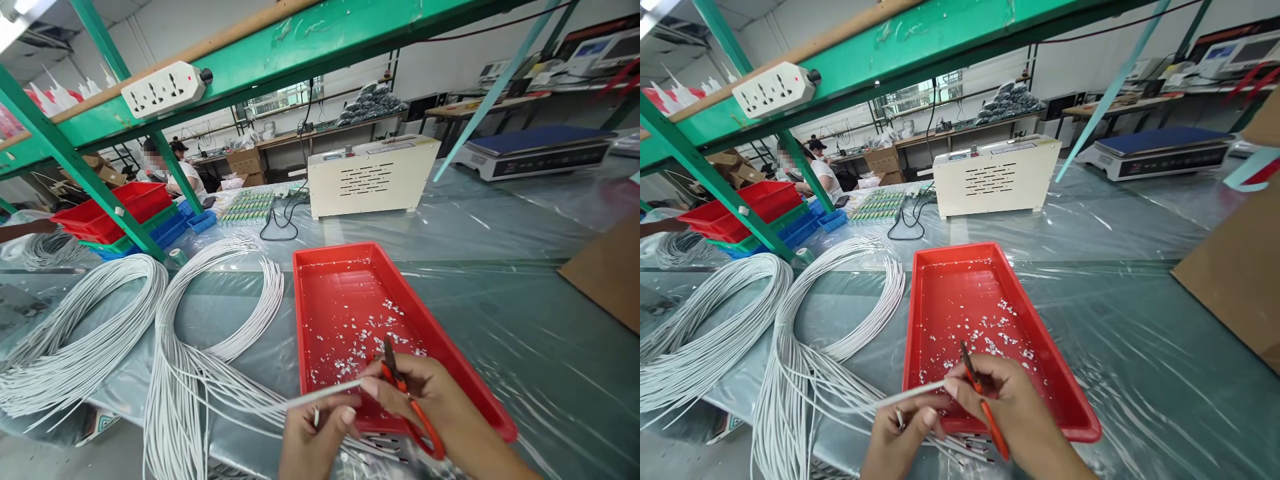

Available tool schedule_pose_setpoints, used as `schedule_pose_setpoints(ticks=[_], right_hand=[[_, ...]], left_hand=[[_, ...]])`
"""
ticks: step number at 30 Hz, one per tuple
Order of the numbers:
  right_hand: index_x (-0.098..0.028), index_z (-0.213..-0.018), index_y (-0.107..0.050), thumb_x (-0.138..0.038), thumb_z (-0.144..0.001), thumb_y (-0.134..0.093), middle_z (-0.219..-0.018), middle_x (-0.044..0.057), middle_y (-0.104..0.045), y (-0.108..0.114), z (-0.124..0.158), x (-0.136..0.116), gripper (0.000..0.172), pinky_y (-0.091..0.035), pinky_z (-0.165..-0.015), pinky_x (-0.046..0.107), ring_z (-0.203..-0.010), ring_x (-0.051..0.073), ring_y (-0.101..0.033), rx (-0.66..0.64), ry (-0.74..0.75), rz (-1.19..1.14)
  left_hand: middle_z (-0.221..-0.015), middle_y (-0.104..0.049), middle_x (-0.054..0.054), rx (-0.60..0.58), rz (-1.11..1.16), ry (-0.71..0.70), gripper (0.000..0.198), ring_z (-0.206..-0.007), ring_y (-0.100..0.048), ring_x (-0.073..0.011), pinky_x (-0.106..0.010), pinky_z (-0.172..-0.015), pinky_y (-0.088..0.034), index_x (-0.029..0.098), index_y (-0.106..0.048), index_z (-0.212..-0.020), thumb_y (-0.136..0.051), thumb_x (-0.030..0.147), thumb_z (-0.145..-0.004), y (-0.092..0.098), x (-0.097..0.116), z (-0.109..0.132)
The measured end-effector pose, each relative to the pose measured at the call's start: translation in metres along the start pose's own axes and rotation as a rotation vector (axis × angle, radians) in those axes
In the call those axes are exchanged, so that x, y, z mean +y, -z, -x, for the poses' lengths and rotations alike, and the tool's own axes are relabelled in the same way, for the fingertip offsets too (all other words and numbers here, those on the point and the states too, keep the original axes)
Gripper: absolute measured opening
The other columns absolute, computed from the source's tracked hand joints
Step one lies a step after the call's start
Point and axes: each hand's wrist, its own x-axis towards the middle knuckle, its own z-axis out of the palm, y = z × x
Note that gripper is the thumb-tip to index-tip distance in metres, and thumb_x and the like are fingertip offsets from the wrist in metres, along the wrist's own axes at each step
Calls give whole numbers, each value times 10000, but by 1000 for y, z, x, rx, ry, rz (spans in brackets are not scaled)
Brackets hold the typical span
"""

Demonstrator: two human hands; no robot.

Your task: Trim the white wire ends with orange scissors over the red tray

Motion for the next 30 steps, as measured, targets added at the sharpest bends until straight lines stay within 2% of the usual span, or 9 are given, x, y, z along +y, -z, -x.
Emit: schedule_pose_setpoints(ticks=[2,4,7,10,14,18,22,25,30], right_hand=[[-157,-704,-669,-344,-730,-638,-601,25,-624,7,-4,-6,191,-466,-472,222,-530,156,-574,138,65,107],[-181,-719,-671,-278,-745,-625,-646,20,-627,10,-5,-10,111,-477,-515,223,-577,158,-590,217,250,235],[-205,-754,-648,-156,-765,-591,-634,-9,-579,4,3,-12,77,-459,-498,196,-544,123,-568,221,536,358],[-208,-805,-602,-82,-768,-562,-614,-20,-555,-7,16,-6,137,-444,-464,190,-505,108,-546,207,676,414],[-216,-841,-573,-44,-738,-540,-619,-22,-550,-18,29,9,204,-438,-456,215,-496,121,-541,229,697,467],[-208,-869,-577,-40,-762,-525,-626,-6,-558,-25,33,23,206,-427,-453,235,-498,131,-530,230,726,483],[-206,-920,-587,-51,-786,-547,-653,16,-610,-27,33,26,209,-442,-498,264,-554,157,-565,218,748,568],[-213,-947,-582,-75,-774,-575,-687,20,-627,-26,33,24,222,-460,-528,269,-587,165,-588,228,759,547],[-213,-978,-572,-57,-745,-576,-734,23,-634,-26,33,27,281,-481,-556,255,-614,156,-603,252,755,487]], left_hand=[[-533,-687,-87,-132,-156,-54,347,-480,-586,-186,-254,-495,-422,165,-761,-707,-598,470,-733,0,-3,2],[-519,-682,-92,-221,-226,-104,387,-468,-576,-186,-253,-484,-404,166,-760,-667,-548,473,-769,1,-3,4],[-512,-666,-79,-167,-128,-58,477,-568,-599,-204,-265,-579,-431,166,-743,-614,-459,485,-824,3,2,1],[-544,-654,-59,-145,41,-10,488,-569,-572,-176,-268,-637,-427,159,-735,-600,-454,485,-831,4,12,-5],[-532,-622,-14,-67,263,125,310,-496,-510,-124,-244,-594,-408,153,-741,-768,-642,443,-718,4,16,-8],[-593,-633,-21,99,354,186,249,-622,-542,-145,-224,-606,-398,149,-728,-701,-748,383,-618,6,17,-6],[-542,-568,0,40,379,188,262,-588,-496,-121,-201,-564,-360,145,-728,-732,-709,398,-667,7,25,-7],[-487,-498,34,70,381,193,274,-461,-344,-62,-179,-481,-274,142,-728,-758,-698,403,-679,7,32,-8],[-555,-562,7,66,393,183,266,-442,-244,-42,-183,-448,-197,132,-722,-793,-683,380,-705,8,35,-8]])
